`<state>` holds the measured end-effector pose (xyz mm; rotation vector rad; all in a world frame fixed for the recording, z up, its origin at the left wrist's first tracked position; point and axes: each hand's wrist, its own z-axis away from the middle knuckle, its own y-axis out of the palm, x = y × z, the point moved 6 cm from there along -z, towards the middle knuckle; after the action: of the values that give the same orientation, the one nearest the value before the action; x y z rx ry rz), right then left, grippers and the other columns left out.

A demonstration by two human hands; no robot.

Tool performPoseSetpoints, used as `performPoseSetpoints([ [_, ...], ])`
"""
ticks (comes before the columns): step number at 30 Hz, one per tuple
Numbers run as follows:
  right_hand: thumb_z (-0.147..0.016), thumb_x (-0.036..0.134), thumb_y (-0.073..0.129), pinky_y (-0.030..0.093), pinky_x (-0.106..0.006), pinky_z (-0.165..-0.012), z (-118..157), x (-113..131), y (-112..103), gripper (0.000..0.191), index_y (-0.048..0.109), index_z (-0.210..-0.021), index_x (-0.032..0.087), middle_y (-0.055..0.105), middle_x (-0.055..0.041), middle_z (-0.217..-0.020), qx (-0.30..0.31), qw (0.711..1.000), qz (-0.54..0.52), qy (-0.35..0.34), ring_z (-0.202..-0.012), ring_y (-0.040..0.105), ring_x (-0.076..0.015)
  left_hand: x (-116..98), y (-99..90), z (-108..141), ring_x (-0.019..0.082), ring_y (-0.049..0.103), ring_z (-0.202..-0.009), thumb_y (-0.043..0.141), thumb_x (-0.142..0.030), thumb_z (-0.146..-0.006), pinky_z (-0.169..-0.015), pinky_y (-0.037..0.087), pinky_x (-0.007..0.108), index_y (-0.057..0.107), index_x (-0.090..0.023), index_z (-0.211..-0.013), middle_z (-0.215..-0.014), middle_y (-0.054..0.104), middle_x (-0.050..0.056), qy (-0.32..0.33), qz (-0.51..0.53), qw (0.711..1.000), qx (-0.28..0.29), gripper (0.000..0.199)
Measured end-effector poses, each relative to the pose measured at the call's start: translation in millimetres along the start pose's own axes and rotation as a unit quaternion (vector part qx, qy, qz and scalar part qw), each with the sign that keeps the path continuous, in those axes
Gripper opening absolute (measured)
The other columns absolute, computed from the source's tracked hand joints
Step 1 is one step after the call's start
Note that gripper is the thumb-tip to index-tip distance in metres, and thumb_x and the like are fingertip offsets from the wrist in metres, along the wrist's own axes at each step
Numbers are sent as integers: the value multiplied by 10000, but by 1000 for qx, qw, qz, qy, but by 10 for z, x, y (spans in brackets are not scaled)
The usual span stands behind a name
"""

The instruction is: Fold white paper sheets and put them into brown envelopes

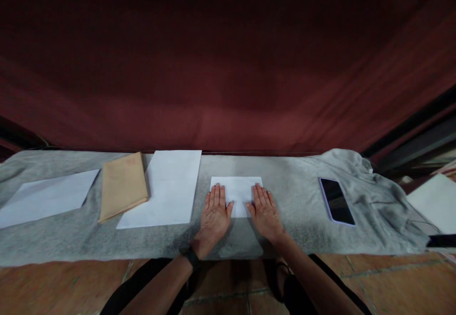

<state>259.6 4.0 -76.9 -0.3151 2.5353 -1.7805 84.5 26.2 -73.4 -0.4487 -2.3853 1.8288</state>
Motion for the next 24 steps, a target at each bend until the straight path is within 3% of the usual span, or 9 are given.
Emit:
performPoseSetpoints([
  [7,-1070,438,331,295,-476,-1201,13,-91,-23,623,369,-1547,40,409,-182,-1581,10,1000,15,11,-1455,401,-307,155,-25,40,345,335,-1496,326,-436,-1036,-1207,332,512,388,17,-1513,-1584,368,254,-22,12,999,-21,661],
  [12,-1074,387,320,286,-498,-1206,-28,-101,-61,571,430,-1515,41,441,-181,-1562,16,1000,6,25,-1449,412,-311,170,-97,-15,361,353,-1484,315,-399,-1033,-1225,289,534,423,60,-1477,-1544,423,277,-39,-1,999,-14,648],
  [17,-1079,355,268,296,-511,-1208,-173,-24,-86,558,441,-1510,46,463,-183,-1544,28,998,-36,47,-1467,393,-297,-61,-117,-154,285,262,-1533,299,-358,-1038,-1253,259,490,365,-16,-1534,-1600,377,199,16,26,1000,0,606],
  [24,-1075,326,242,276,-462,-1236,-371,335,23,541,435,-1525,94,416,-128,-1587,66,992,-111,9,-1495,353,-240,-319,43,-306,253,229,-1545,271,-205,-1013,-1258,251,469,351,-56,-1552,-1626,354,150,70,45,995,59,564],
])
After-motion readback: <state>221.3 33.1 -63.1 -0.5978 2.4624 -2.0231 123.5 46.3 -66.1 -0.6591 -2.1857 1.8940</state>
